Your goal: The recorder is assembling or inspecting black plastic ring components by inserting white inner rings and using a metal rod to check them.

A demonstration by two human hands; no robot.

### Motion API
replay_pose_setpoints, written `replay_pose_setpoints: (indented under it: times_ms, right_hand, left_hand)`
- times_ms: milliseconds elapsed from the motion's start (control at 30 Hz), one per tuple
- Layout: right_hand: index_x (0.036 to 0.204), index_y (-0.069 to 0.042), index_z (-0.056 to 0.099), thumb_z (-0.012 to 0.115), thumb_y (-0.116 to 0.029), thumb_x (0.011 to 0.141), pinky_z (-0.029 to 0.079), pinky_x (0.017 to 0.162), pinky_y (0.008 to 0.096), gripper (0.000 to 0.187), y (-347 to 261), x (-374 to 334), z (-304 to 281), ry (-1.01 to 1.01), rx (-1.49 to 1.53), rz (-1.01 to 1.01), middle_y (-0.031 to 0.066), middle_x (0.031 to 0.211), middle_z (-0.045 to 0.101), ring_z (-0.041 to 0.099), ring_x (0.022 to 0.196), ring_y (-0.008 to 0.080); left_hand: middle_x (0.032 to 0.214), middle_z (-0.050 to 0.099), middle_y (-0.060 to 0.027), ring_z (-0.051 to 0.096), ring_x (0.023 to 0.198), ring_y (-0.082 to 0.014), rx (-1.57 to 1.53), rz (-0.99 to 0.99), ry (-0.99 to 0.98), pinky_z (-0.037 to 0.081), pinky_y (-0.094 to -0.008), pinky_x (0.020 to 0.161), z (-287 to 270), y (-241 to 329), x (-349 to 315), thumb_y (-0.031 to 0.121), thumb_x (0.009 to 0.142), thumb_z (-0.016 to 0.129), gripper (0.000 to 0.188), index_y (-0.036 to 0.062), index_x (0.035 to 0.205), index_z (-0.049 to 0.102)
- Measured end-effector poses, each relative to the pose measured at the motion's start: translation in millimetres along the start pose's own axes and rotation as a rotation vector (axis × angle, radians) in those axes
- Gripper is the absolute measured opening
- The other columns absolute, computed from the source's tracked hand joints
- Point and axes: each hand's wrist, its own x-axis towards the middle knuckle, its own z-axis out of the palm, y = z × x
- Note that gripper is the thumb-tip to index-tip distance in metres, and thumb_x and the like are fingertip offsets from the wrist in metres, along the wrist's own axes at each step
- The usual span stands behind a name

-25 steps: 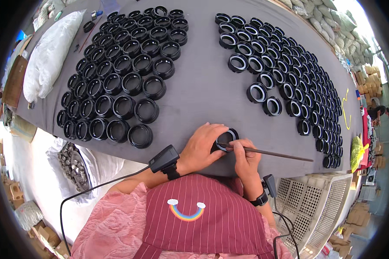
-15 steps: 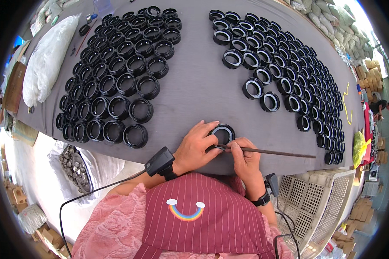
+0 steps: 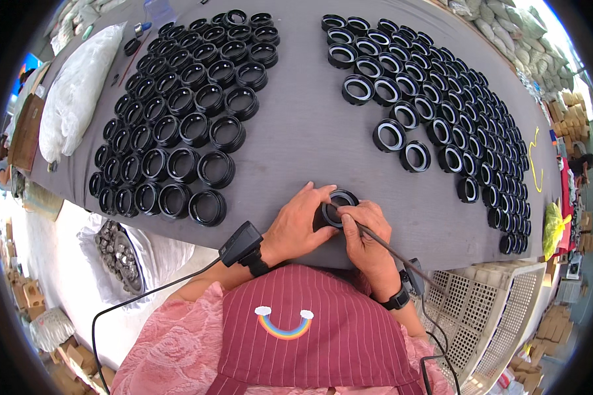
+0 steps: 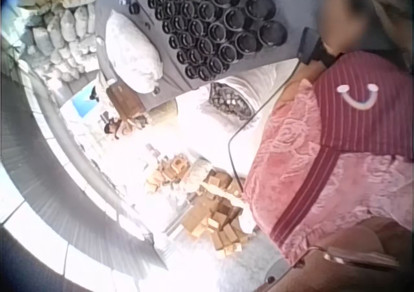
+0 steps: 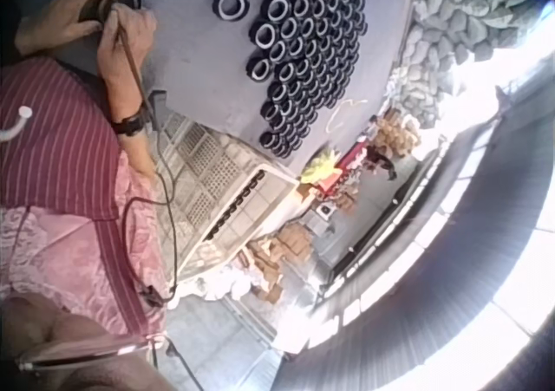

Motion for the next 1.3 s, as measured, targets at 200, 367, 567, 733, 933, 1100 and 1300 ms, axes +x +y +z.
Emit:
replay_pose_setpoints:
  times_ms: [200, 367, 567, 733, 933, 1100, 1300]
  right_hand:
    - [0.087, -0.003, 0.066, 0.060, -0.006, 0.095, 0.047, 0.098, 0.0441, 0.010, 12, -8, -9, -0.097, 0.235, 0.107, 0.0069, 0.075, 0.068, 0.065, 0.073, 0.0202]
    - [0.089, 0.000, 0.066, 0.056, -0.010, 0.099, 0.047, 0.103, 0.0456, 0.018, 25, -25, -3, 0.195, 0.801, 0.440, 0.0064, 0.077, 0.067, 0.063, 0.076, 0.0141]
    - [0.094, -0.001, 0.069, 0.058, -0.009, 0.098, 0.054, 0.085, 0.0398, 0.014, 18, -24, -1, 0.040, 0.333, 0.211, 0.0090, 0.084, 0.071, 0.066, 0.081, 0.0209]
    - [0.094, -0.002, 0.069, 0.063, -0.007, 0.095, 0.052, 0.075, 0.0384, 0.008, 15, -13, 3, 0.007, 0.245, 0.170, 0.0108, 0.088, 0.072, 0.066, 0.082, 0.0264]
    - [0.090, -0.002, 0.066, 0.065, -0.003, 0.091, 0.049, 0.069, 0.0396, 0.002, 8, 1, -3, 0.109, -0.029, -0.041, 0.0125, 0.084, 0.069, 0.062, 0.074, 0.0315]
    - [0.081, -0.002, 0.060, 0.066, -0.001, 0.088, 0.044, 0.060, 0.0426, 0.009, -5, -3, -15, 0.087, -0.233, -0.061, 0.0136, 0.074, 0.061, 0.057, 0.068, 0.0344]
    - [0.083, -0.002, 0.062, 0.065, -0.007, 0.090, 0.046, 0.058, 0.0384, 0.010, -1, -18, -9, 0.004, -0.210, 0.082, 0.0120, 0.070, 0.061, 0.060, 0.064, 0.0290]
  left_hand:
    - [0.128, 0.059, -0.0190, 0.057, 0.122, -0.0386, -0.015, -0.008, 0.015, 0.033, -0.0543, 0.117, 0, 1, 1, 0.012, 0.075, 0.079, 0.072, 0.0025, 0.137, 0.043]
    - [0.127, 0.059, -0.0189, 0.057, 0.120, -0.0400, 0.004, -0.006, 0.031, 0.031, -0.0556, 0.118, 4, 3, 2, 0.016, 0.075, 0.079, 0.070, 0.0023, 0.134, 0.044]
    - [0.122, 0.059, -0.0186, 0.057, 0.117, -0.0405, 0.023, 0.011, 0.036, 0.029, -0.0559, 0.118, 5, 1, -3, 0.016, 0.075, 0.078, 0.068, 0.0025, 0.132, 0.043]
    - [0.123, 0.059, -0.0187, 0.058, 0.117, -0.0401, 0.011, 0.012, 0.032, 0.030, -0.0554, 0.118, 4, 2, 0, 0.017, 0.074, 0.080, 0.071, 0.0023, 0.132, 0.043]
    - [0.121, 0.059, -0.0194, 0.058, 0.116, -0.0409, 0.014, 0.013, 0.047, 0.030, -0.0553, 0.118, 4, 4, -1, 0.018, 0.074, 0.080, 0.070, 0.0020, 0.131, 0.043]
    - [0.121, 0.060, -0.0205, 0.058, 0.115, -0.0423, 0.027, -0.002, 0.044, 0.030, -0.0557, 0.118, 5, 1, -2, 0.018, 0.075, 0.080, 0.069, 0.0015, 0.130, 0.042]
    - [0.121, 0.060, -0.0210, 0.058, 0.115, -0.0429, 0.026, 0.003, 0.047, 0.031, -0.0549, 0.117, 6, 2, 0, 0.017, 0.074, 0.079, 0.069, 0.0011, 0.129, 0.042]
